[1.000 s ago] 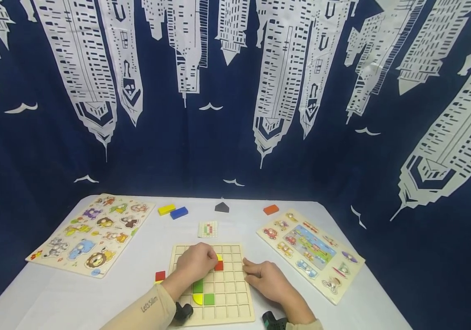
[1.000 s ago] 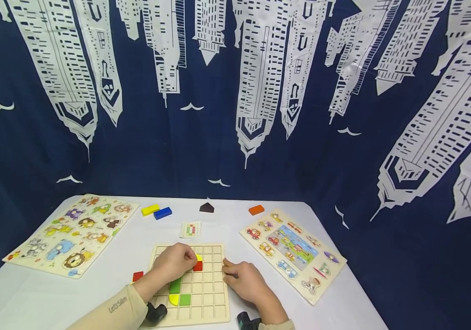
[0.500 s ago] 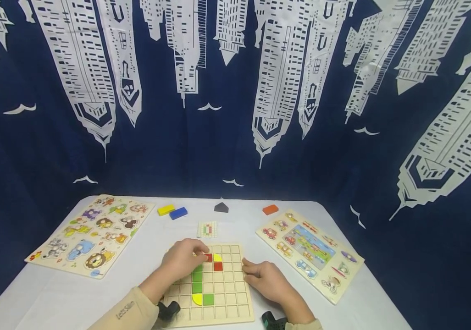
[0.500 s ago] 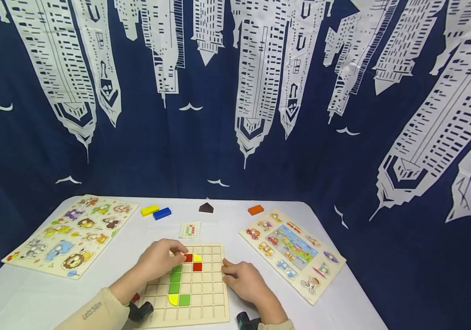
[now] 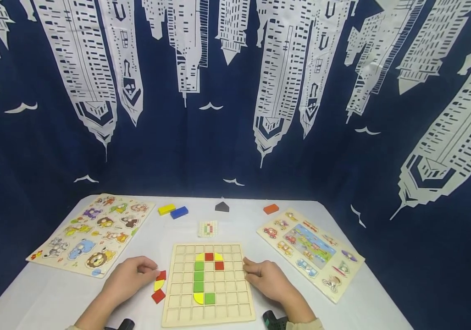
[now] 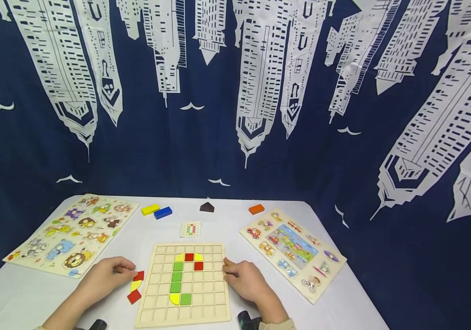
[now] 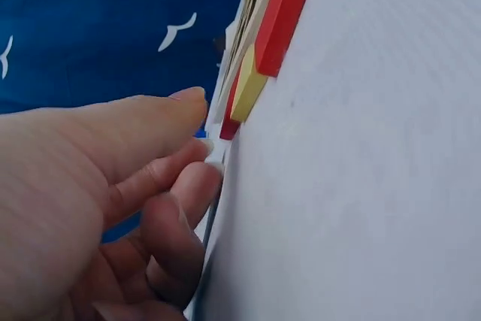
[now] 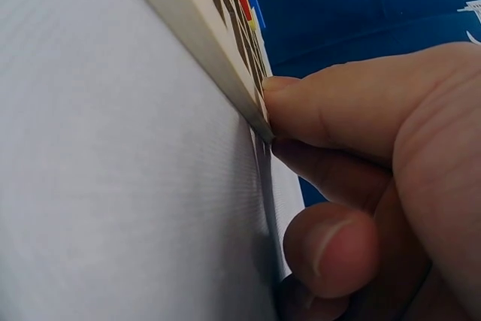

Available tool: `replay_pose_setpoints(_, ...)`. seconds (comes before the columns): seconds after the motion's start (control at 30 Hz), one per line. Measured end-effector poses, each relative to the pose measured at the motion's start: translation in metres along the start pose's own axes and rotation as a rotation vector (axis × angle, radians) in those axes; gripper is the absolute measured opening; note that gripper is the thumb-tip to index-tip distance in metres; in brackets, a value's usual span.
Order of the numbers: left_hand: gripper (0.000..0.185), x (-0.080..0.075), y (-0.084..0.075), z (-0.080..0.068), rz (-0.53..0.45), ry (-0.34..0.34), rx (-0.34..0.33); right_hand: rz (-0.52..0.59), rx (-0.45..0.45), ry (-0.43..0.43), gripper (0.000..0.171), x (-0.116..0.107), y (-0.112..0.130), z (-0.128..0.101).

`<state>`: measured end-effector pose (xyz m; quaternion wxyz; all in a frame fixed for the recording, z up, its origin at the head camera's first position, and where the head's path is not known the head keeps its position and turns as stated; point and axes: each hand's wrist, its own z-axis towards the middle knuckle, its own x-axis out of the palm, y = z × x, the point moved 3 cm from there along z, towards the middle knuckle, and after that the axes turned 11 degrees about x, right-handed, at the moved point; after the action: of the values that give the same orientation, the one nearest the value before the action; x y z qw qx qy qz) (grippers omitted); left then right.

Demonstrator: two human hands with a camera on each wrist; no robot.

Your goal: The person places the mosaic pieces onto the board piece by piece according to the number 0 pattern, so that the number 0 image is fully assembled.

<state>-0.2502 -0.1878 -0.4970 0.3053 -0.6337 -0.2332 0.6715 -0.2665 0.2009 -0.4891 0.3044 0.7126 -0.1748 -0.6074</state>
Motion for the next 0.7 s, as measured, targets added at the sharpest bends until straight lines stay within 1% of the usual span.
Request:
replay_pose_setpoints(0.07, 0.026, 0.0023, -0.0016, 0.0017, 0.022, 0.005, 0.009, 0.003, 0.001, 0.000, 0.033, -0.0009, -0.0011, 0.0002)
replay_pose_setpoints(0.13, 0.025, 0.0035, -0.0035, 0.0022, 0.037, 0.016, -0.006, 0.003, 0.001, 0.003, 0.033, -0.0016, -0.0015, 0.0001)
replay_pose_setpoints(0.23, 0.026, 0.0044, -0.0055, 0.0020, 0.057, 0.026, -0.008, 0.012, 0.003, 0.005, 0.033, -0.0029, -0.0010, -0.0008)
replay_pose_setpoints(0.37, 0.026, 0.0044, -0.0057, 0.0012, 0.054, 0.027, 0.002, 0.025, 0.003, 0.008, 0.033, -0.0040, 0.0004, -0.0018)
replay_pose_setpoints(0.7, 0.026, 0.0045, -0.0079, 0.0005, 0.038, 0.037, -0.007, 0.033, -0.005, 0.010, 0.033, -0.0044, 0.0016, -0.0017)
